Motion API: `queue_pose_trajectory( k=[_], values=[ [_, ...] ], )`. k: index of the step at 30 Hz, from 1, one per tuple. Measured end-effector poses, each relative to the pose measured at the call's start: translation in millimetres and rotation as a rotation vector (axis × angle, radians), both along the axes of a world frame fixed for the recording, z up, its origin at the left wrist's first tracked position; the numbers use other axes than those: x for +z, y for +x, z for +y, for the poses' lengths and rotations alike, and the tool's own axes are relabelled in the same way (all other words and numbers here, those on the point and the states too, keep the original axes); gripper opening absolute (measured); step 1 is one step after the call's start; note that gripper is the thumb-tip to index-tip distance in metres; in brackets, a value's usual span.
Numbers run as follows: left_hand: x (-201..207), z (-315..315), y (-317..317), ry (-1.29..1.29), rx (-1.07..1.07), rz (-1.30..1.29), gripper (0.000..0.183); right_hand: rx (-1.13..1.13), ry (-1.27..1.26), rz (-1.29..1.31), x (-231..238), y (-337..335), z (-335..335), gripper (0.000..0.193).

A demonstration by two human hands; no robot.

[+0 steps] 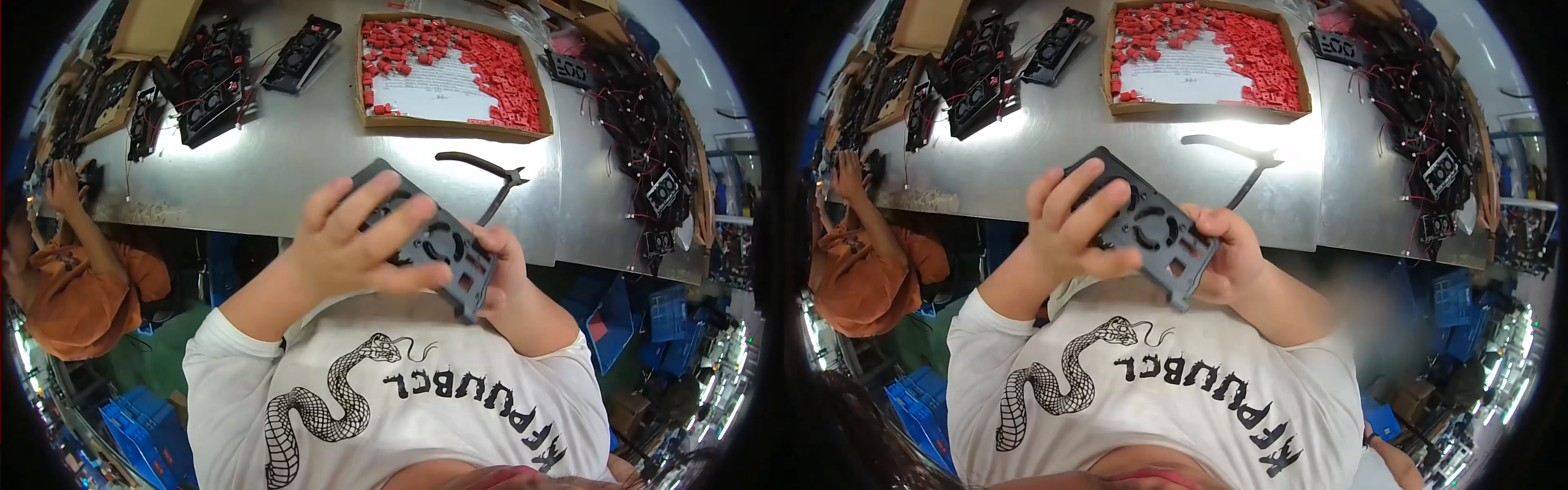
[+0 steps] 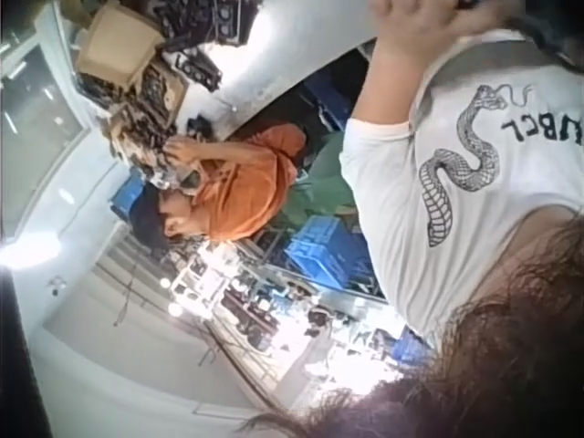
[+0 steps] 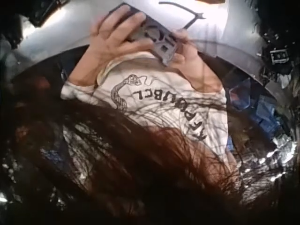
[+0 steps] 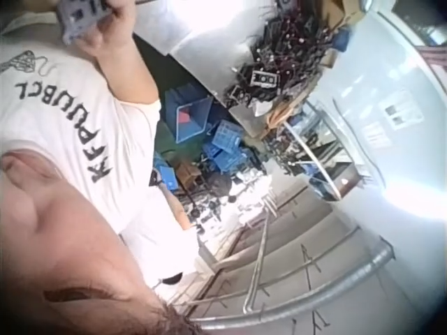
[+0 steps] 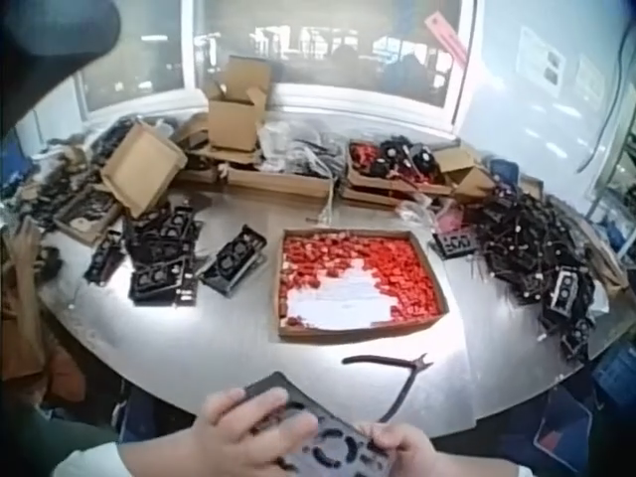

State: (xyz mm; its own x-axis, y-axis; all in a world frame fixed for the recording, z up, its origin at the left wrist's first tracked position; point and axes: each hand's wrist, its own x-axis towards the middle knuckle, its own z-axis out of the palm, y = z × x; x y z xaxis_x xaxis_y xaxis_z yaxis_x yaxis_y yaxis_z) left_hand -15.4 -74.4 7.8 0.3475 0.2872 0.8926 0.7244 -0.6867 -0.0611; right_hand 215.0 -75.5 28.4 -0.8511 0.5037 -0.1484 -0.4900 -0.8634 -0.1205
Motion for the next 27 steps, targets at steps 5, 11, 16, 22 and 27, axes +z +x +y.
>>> queue_pose_trajectory(
  k=[5,11,16,22,27],
  values=[
    [9.6,-11.0,-35.5,-0.529,-0.023,-0.002,0.077,0.201,0.147,-0.365,-2.1,-8.6,19.6,0.046],
    [6.3,-16.8,-41.6,-1.004,0.188,0.023,0.094,-0.46,1.848,-1.619,11.5,-34.8,184.3,0.021],
    [-3.4,-10.3,-36.0,-1.051,0.301,0.37,0.087,-0.094,2.19,-1.924,-23.5,-38.1,262.8,0.023],
    [-24.0,-15.0,-27.9,-0.826,0.368,0.293,0.091,-0.074,2.144,-1.845,-5.4,-37.5,234.7,0.031],
    [-36.3,-9.6,-39.3,-0.872,0.292,0.144,0.09,-0.271,1.225,-1.323,11.2,-18.1,128.5,0.032]
  ],
)
